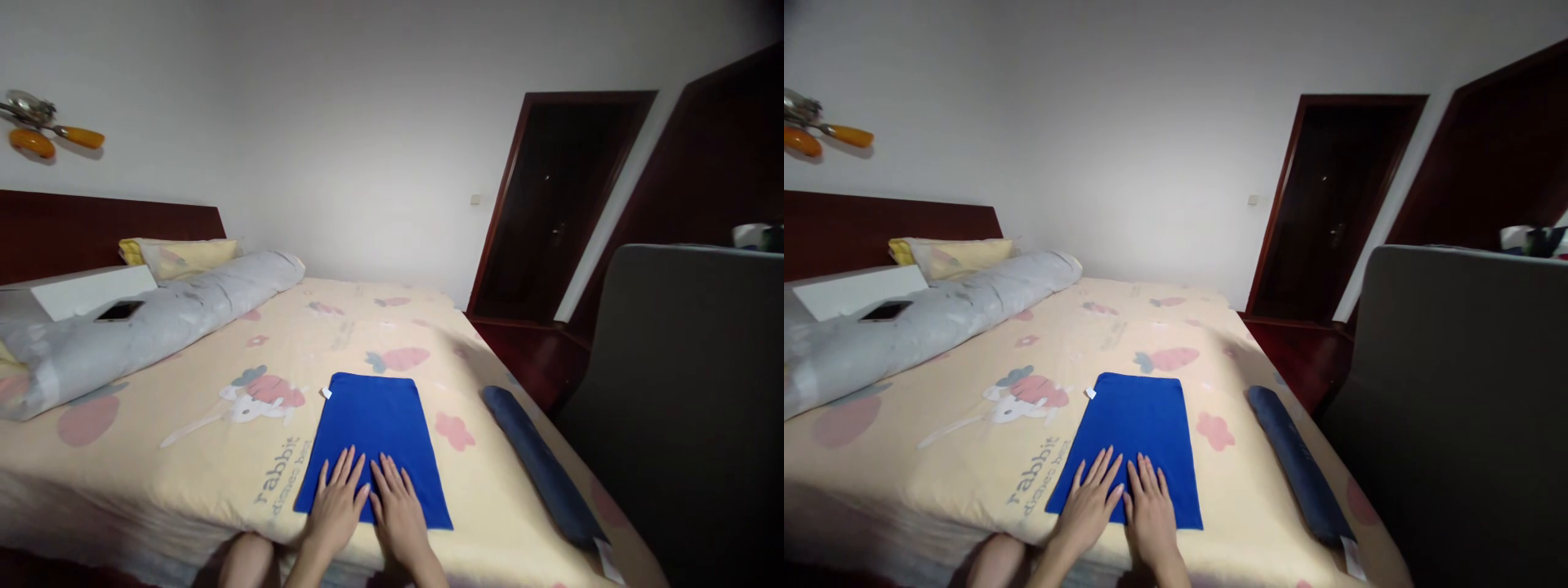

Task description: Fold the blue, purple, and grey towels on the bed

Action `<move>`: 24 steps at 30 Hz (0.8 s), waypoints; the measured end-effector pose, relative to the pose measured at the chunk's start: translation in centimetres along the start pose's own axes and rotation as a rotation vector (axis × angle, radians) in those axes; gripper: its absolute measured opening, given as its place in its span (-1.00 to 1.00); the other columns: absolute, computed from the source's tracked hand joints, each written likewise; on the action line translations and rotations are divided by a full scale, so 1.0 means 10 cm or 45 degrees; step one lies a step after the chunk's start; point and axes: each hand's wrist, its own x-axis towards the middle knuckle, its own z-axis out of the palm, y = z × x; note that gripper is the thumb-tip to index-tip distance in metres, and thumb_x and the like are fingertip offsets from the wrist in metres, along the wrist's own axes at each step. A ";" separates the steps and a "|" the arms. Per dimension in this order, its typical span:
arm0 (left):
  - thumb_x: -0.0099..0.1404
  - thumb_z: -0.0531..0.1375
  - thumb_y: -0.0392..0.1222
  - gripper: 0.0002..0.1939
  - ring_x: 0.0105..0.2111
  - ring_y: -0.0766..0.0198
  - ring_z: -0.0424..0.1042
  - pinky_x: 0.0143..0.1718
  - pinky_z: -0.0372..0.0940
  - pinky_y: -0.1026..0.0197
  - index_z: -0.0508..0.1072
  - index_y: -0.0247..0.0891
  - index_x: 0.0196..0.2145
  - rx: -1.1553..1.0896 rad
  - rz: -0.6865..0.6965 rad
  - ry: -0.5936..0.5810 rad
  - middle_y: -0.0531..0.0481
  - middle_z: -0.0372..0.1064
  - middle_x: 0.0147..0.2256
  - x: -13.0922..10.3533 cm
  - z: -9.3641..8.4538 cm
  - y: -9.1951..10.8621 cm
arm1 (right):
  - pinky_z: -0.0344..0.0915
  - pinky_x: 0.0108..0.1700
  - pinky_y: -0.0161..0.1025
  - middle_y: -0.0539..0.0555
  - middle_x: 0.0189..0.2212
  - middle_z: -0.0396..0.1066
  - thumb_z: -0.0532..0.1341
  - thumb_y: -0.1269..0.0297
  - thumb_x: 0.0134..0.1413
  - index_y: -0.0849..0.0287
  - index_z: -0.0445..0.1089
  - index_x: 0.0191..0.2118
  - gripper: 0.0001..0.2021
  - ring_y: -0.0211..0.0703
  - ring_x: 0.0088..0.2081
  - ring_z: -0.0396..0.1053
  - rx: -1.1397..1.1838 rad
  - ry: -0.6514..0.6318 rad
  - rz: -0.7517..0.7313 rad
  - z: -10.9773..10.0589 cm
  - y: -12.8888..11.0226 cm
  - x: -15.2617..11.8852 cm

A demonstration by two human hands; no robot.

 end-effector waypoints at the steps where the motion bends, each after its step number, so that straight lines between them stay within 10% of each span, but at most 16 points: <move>1: 0.45 -0.19 0.08 -0.45 0.34 0.06 -0.09 0.28 -0.04 -0.23 -0.10 0.03 0.35 0.009 -0.034 -0.020 0.03 -0.13 0.36 -0.02 -0.05 -0.06 | -0.07 0.34 0.19 0.09 0.34 -0.06 -0.04 0.02 0.29 0.03 0.04 0.32 -0.46 0.07 0.35 -0.09 -0.062 -0.001 0.035 -0.04 0.07 -0.04; 12: 0.41 -0.10 0.07 -0.41 0.35 -0.01 -0.11 0.29 -0.30 -0.32 -0.04 -0.03 0.34 0.141 -0.272 0.055 -0.01 -0.15 0.36 -0.25 -0.20 -0.57 | -0.11 0.33 0.24 0.14 0.33 -0.03 -0.02 -0.18 0.20 0.08 0.04 0.32 -0.32 0.10 0.35 -0.10 -0.243 0.085 0.298 -0.35 0.87 -0.34; 20: 0.38 -0.19 -0.32 -0.38 0.35 0.16 -0.12 0.30 -0.06 -0.07 -0.18 -0.19 0.37 0.010 0.091 0.052 -0.06 -0.13 0.36 0.41 -0.07 0.08 | -0.05 0.35 0.01 0.06 0.34 -0.04 -0.09 0.28 0.28 0.11 0.00 0.34 -0.47 -0.09 0.36 -0.12 -0.076 -0.038 -0.040 -0.13 0.16 0.37; 24: 0.43 -0.17 -0.14 -0.45 0.34 0.11 -0.06 0.28 -0.03 -0.14 0.00 -0.14 0.34 -0.007 0.025 -0.070 -0.06 -0.08 0.34 0.56 -0.07 0.01 | -0.09 0.35 0.07 0.08 0.34 -0.05 -0.13 0.01 0.31 0.10 0.00 0.33 -0.44 -0.04 0.36 -0.10 -0.135 -0.064 0.031 -0.10 0.17 0.48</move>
